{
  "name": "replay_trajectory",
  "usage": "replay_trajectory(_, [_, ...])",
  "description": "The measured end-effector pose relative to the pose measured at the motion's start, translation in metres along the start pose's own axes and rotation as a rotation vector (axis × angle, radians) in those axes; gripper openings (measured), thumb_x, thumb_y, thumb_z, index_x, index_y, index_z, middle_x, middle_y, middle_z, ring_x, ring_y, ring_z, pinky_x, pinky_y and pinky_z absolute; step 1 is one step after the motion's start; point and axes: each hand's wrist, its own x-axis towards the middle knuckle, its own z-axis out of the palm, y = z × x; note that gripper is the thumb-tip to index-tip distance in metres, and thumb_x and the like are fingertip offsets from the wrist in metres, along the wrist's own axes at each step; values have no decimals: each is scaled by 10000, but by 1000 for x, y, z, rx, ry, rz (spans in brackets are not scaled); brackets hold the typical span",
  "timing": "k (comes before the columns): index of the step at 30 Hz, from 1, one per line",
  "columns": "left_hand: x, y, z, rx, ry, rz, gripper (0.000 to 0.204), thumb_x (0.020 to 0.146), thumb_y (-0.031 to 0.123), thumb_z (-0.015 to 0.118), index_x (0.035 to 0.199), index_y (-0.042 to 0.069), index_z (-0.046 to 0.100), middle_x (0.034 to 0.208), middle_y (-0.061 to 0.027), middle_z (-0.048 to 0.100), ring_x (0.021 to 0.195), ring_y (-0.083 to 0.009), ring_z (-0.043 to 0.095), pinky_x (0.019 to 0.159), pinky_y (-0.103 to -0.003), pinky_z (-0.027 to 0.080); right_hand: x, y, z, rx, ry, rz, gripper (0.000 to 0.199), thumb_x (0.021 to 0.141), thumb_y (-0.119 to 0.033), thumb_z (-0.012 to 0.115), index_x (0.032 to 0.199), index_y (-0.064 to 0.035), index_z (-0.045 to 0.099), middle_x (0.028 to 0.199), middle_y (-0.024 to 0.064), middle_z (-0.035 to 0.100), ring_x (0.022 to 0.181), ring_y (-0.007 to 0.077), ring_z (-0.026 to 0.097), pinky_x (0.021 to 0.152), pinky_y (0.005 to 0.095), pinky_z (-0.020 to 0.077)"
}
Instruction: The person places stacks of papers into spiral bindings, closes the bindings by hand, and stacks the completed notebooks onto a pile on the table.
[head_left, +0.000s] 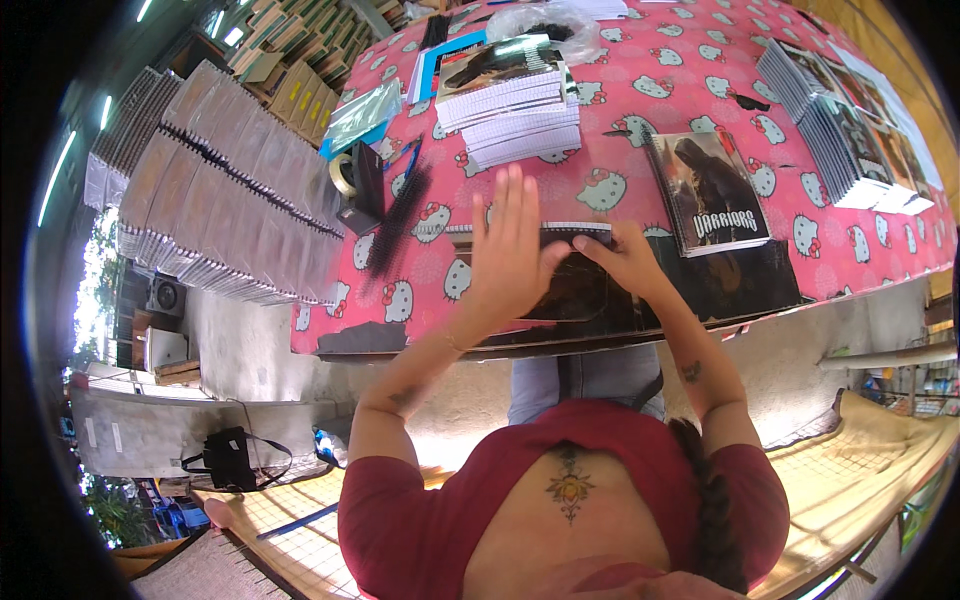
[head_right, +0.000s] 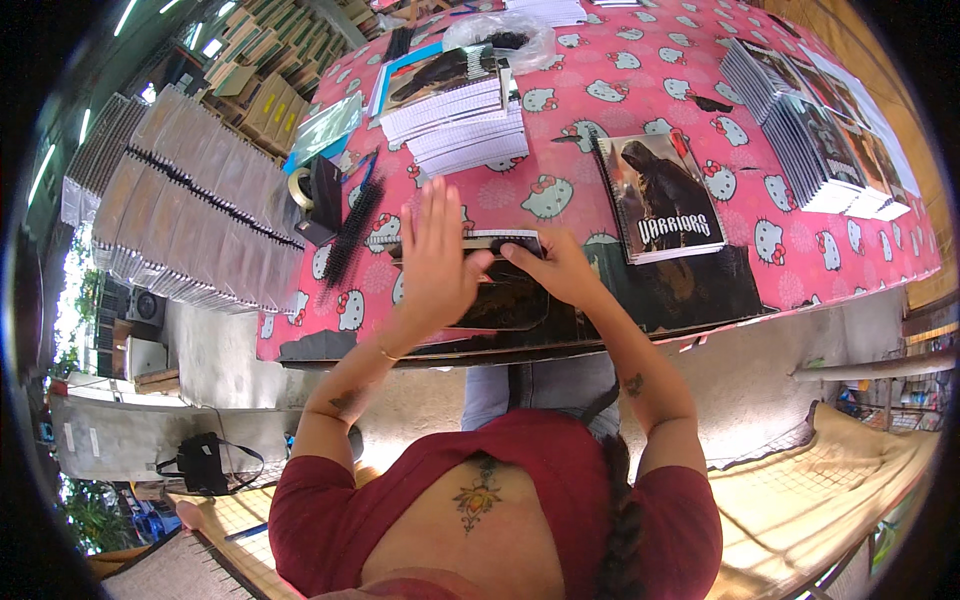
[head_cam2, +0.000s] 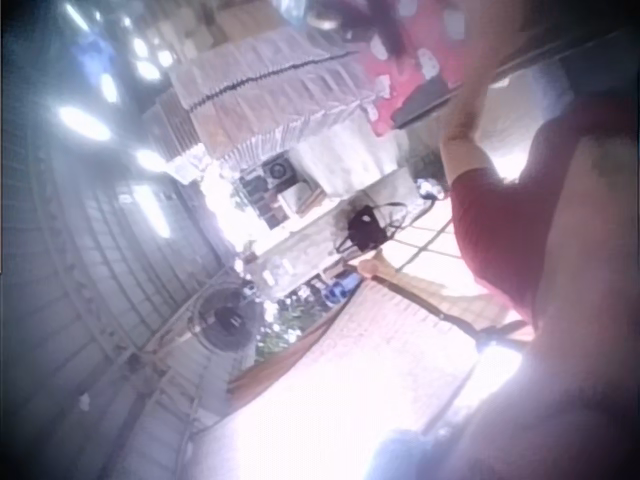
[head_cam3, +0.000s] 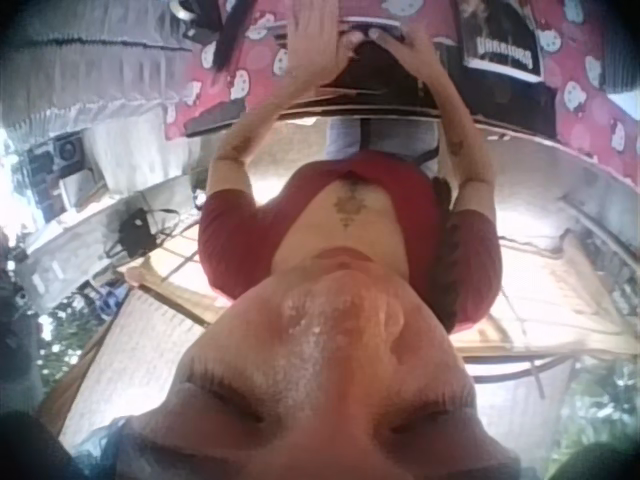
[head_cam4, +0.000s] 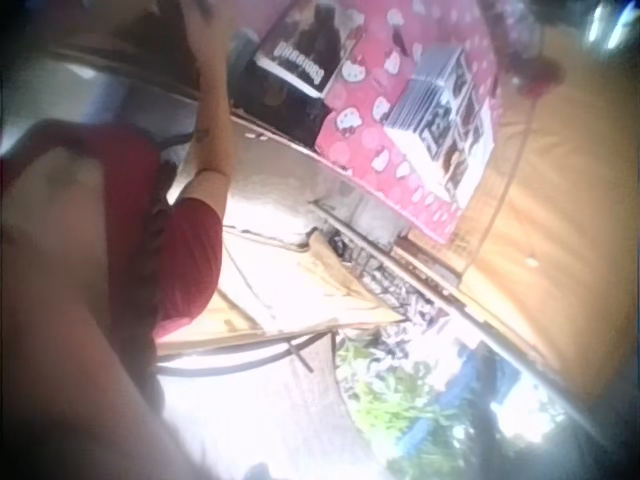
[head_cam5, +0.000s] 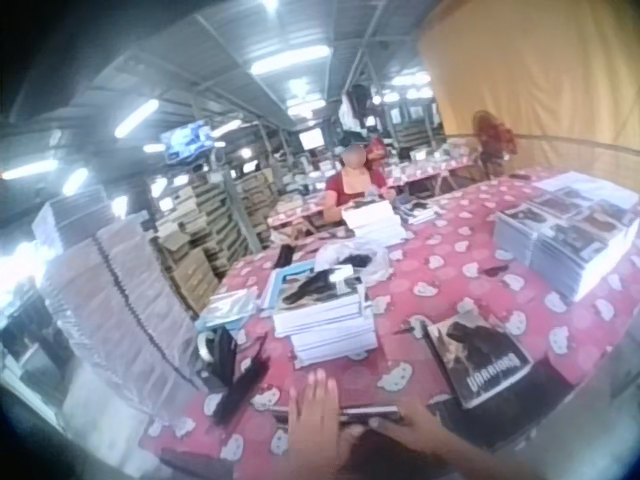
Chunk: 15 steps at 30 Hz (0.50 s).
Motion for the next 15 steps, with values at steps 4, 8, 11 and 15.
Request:
replay_trajectory(4, [4,-27,-6,-216,-120,89,336,966,306,646,1162,35,661,1146,-116,701,1109,-295,663,1165,-574,273,0,5,-1,-24,-20,50,244,1006,-174,666,1156,16,698,891,-35,658,800,48,545,691,252,472])
replay_trajectory(8, [10,-30,-9,-270,-82,97,147,888,192,744,992,94,706,934,-20,727,925,-206,709,1175,-520,274,0,-1,2,-74,9,-80,244,1001,-172,669,1160,10,699,859,-27,653,779,51,537,676,258,463])
replay_trajectory(11, [11,-32,-16,-270,-181,77,259,903,265,728,1083,81,697,1045,-67,720,1035,-254,690,1179,-548,256,-1,-2,2,-177,13,-130,251,990,-167,678,1178,-2,697,847,-8,659,769,54,538,680,265,467])
replay_trajectory(15, [2,-4,-1,206,-50,49,646,938,504,614,1337,-4,592,1405,-200,573,1370,-384,490,1171,-611,233,-1,7,3,-141,57,-111,260,981,-154,682,1200,-15,696,851,9,668,770,58,546,692,265,471])
